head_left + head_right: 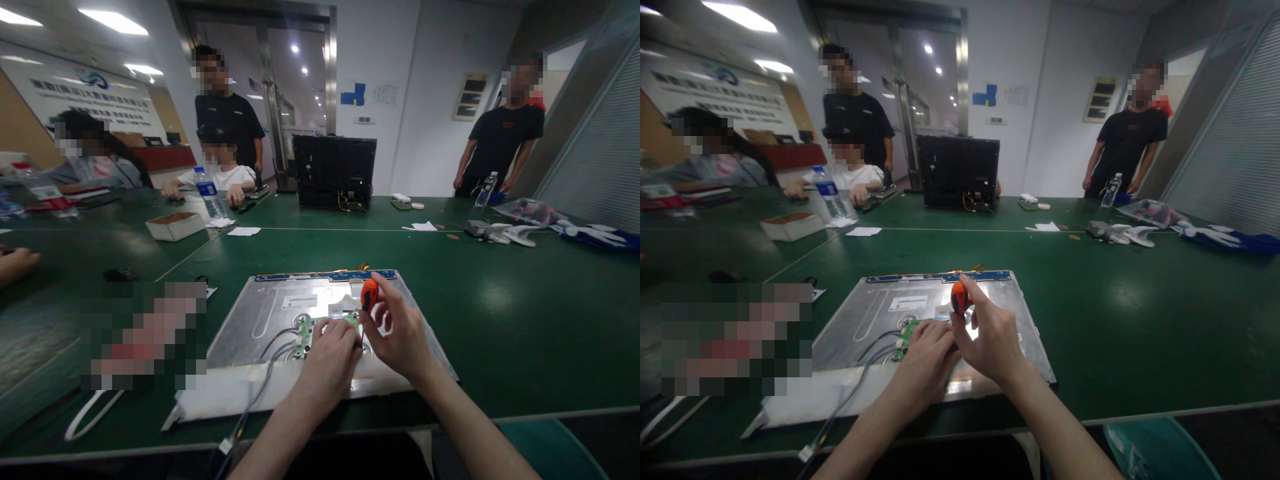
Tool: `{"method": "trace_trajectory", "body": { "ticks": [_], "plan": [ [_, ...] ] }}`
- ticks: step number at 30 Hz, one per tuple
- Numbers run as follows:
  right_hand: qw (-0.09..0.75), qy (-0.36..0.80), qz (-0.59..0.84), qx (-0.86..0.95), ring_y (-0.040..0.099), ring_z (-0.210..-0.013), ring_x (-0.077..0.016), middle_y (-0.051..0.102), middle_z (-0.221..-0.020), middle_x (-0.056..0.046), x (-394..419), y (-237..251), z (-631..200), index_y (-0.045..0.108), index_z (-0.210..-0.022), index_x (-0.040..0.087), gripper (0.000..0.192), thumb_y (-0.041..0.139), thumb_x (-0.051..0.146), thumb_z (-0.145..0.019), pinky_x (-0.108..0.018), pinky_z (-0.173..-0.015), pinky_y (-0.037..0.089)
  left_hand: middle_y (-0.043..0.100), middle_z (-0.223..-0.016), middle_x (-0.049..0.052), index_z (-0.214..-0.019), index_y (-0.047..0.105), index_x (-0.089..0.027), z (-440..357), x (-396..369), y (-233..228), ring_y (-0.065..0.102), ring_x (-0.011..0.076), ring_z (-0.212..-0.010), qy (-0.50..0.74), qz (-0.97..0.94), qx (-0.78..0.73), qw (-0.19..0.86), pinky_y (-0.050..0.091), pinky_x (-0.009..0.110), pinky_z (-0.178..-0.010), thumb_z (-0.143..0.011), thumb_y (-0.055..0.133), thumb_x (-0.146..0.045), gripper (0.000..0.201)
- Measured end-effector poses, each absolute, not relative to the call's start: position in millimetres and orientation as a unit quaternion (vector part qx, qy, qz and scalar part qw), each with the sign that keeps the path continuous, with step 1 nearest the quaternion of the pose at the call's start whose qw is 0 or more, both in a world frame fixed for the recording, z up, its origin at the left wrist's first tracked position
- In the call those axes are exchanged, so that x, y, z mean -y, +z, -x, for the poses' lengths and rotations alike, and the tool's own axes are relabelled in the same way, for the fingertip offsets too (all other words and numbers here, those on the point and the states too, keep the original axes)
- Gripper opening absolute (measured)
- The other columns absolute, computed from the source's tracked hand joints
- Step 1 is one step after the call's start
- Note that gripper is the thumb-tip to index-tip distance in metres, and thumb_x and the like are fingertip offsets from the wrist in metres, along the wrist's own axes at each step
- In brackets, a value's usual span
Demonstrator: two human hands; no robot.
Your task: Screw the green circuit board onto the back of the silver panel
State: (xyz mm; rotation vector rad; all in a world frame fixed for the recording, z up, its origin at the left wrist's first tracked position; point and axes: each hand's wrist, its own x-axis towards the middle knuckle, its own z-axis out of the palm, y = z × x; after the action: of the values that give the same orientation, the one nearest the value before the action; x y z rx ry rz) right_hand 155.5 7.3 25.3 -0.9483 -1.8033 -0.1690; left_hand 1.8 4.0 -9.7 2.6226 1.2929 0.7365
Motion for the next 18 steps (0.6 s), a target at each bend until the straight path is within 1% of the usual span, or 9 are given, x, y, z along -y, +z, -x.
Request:
{"method": "trace_trajectory", "body": {
  "ticks": [9,13,18],
  "plan": [
    [0.536,-0.060,0.391,0.746,0.056,-0.049,-0.0082,0.065,-0.083,-0.001,-9.1,23.1,-155.0,0.032,-0.134,0.022,0.049,0.054,0.024,-0.090,-0.018,-0.041,0.042,0.064,-0.099,0.004,-0.091,0.060,-0.018,-3.2,-3.1,-5.8,0.055,0.0233,-0.100,0.227,-0.869,-0.435,0.062,0.034,0.043,-0.097,-0.086,0.056,-0.010,0.011],
    [0.545,-0.039,0.398,0.737,0.057,-0.049,-0.0082,0.064,-0.081,0.001,-9.8,21.7,-154.5,0.031,-0.132,0.022,0.049,0.055,0.025,-0.089,-0.018,-0.042,0.042,0.064,-0.098,0.004,-0.088,0.059,-0.019,-3.4,-3.2,-5.9,0.055,0.0231,-0.099,0.224,-0.870,-0.434,0.061,0.034,0.043,-0.097,-0.087,0.054,-0.010,0.010],
    [0.548,-0.040,0.401,0.733,0.053,-0.047,-0.0072,0.061,-0.080,0.002,-11.3,18.6,-154.2,0.031,-0.130,0.023,0.048,0.056,0.029,-0.090,-0.017,-0.041,0.040,0.064,-0.100,0.005,-0.092,0.060,-0.019,-3.3,-3.9,-6.7,0.056,0.0236,-0.100,0.220,-0.870,-0.438,0.059,0.034,0.043,-0.097,-0.085,0.057,-0.010,0.011]
  ]
}}
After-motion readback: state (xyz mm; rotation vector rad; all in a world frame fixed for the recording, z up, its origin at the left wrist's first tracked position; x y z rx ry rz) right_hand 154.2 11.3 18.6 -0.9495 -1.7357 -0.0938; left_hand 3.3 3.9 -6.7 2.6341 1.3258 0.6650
